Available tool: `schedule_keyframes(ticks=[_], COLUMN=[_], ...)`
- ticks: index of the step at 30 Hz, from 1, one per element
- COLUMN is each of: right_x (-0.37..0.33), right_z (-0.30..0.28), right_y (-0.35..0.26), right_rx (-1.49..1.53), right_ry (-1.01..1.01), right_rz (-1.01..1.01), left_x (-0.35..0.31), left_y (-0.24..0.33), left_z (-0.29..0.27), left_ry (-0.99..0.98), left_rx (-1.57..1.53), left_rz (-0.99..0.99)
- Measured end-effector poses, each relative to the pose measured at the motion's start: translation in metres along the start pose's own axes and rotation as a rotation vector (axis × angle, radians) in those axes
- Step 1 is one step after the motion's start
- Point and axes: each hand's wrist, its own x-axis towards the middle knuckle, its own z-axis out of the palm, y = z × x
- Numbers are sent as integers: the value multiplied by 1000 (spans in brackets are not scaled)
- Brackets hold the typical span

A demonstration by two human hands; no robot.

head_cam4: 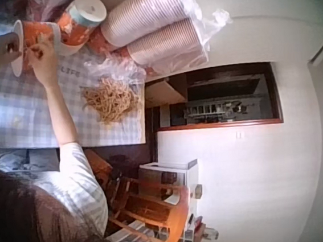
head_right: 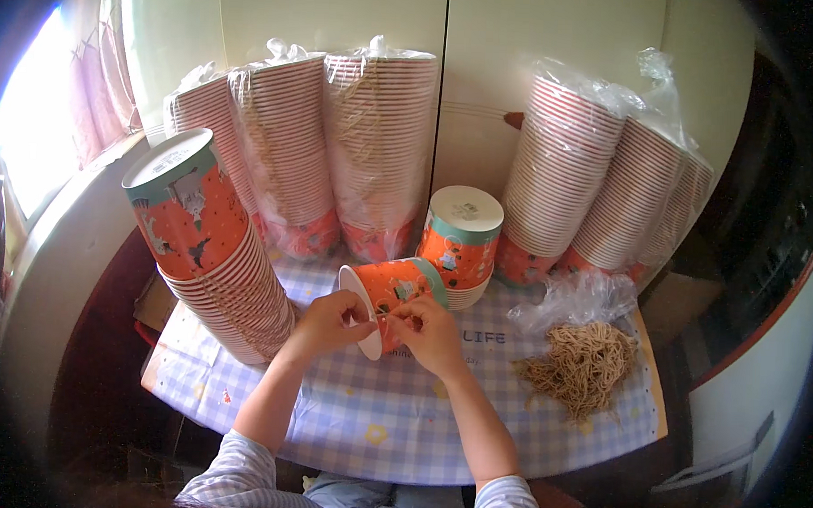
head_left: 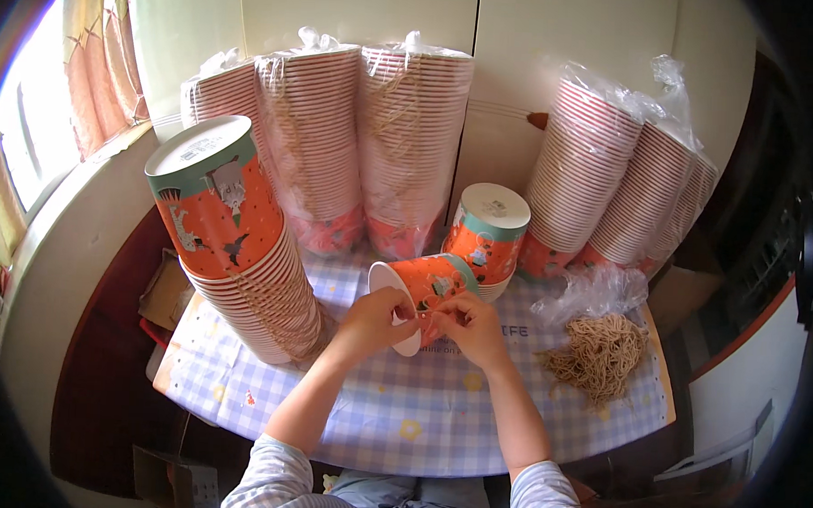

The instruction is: Attaching wire handles to festive Halloween-themed paper buckets.

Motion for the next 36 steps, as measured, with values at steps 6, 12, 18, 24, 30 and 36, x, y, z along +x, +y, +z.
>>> schedule_keyframes(ticks=[6,12,18,24,30,36], right_x=[1,3,3,3,3,3], right_z=[3,5,4,3,3,2], right_y=[4,6,12,6,7,1], right_rx=[182,190,227,169,211,217], right_ry=[-9,17,19,26,2,7], right_rz=[111,71,90,72,73,78], left_x=[-4,-4,-5,-5,1,0], left_y=[17,14,12,12,13,13], left_z=[9,15,4,-1,3,8], left_ry=[15,34,72,130,125,131], left_rx=[204,246,227,179,89,24], left_rz=[-8,1,-44,14,78,35])
